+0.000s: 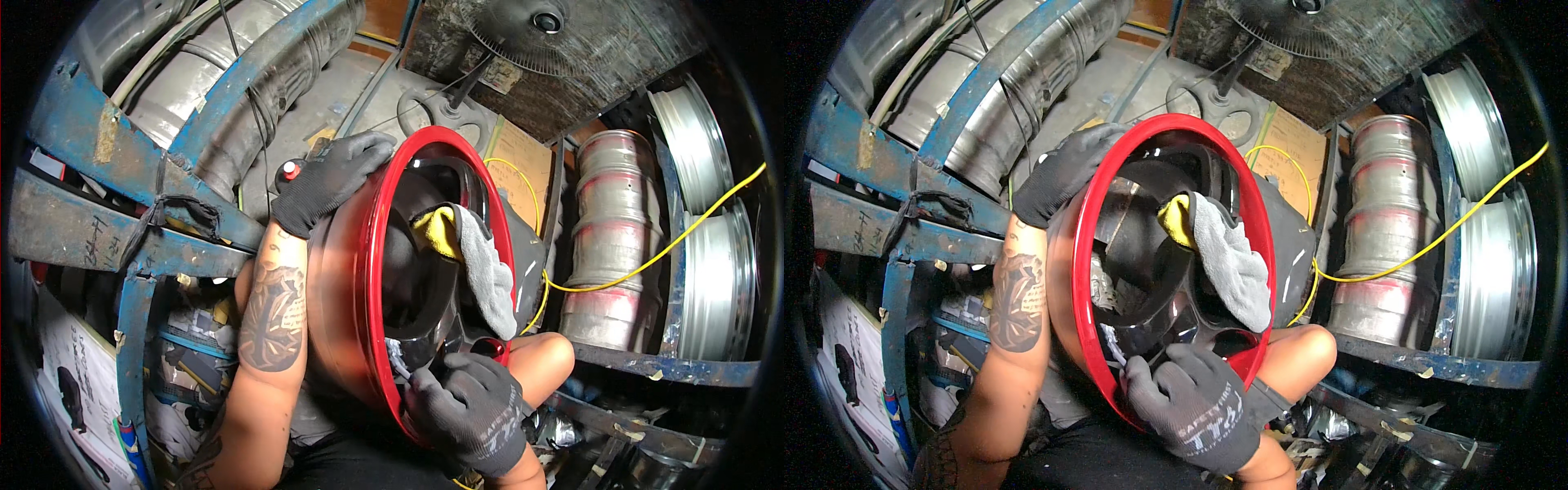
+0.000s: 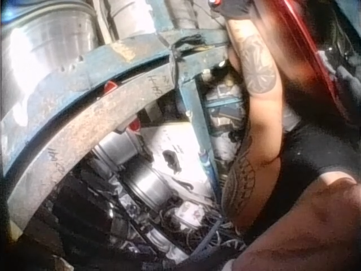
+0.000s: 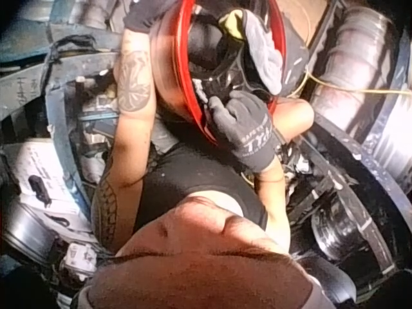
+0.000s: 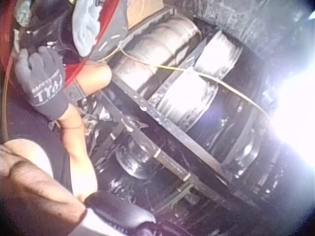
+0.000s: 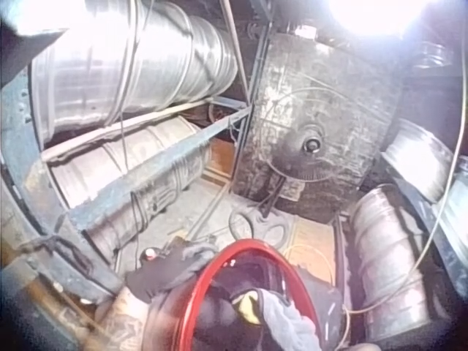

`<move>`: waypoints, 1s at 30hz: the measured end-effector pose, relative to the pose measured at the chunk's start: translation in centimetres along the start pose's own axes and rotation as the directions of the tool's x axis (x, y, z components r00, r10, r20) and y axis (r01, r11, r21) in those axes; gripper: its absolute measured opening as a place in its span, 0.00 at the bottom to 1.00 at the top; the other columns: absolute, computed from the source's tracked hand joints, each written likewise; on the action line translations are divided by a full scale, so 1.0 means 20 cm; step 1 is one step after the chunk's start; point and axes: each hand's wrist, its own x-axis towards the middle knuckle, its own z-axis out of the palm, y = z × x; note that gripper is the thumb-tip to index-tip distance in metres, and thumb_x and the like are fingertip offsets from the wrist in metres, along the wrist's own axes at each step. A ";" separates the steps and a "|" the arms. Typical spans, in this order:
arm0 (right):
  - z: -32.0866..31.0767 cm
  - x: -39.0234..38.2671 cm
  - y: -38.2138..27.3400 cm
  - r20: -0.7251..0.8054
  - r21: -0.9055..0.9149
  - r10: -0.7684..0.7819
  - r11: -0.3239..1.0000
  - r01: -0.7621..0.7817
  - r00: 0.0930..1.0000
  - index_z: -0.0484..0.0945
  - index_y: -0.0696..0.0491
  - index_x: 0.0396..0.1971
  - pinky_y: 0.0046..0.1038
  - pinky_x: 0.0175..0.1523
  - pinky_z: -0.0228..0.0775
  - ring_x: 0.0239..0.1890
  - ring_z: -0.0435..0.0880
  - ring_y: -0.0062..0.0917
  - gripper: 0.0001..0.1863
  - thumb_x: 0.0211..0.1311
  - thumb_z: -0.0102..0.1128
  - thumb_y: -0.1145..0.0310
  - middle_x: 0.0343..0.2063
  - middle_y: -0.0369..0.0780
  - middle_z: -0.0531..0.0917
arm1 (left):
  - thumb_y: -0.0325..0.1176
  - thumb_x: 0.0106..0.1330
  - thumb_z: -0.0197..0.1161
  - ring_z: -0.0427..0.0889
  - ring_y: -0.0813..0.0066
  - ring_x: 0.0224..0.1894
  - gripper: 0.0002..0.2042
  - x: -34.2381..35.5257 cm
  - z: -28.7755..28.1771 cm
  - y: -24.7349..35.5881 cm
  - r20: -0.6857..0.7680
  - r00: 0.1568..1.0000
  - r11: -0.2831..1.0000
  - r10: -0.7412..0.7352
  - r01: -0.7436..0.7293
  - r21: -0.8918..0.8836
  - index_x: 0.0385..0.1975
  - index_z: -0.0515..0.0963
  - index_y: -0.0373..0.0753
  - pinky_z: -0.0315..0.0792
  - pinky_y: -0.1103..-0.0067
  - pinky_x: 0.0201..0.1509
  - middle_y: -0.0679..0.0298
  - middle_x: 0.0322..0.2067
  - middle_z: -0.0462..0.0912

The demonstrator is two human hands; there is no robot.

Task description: Applying repair material and cleaning a car rim in a storage area.

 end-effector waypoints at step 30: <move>-0.01 0.01 -0.02 -0.045 0.129 0.132 0.984 -0.126 0.990 0.80 0.51 0.42 0.44 0.56 0.70 0.31 0.84 0.28 0.17 0.50 0.72 0.74 0.31 0.35 0.85 | 0.42 0.76 0.52 0.79 0.79 0.41 0.18 -0.01 -0.01 -0.02 0.010 0.998 0.993 0.060 -0.061 0.097 0.49 0.77 0.31 0.73 0.80 0.49 0.60 0.39 0.83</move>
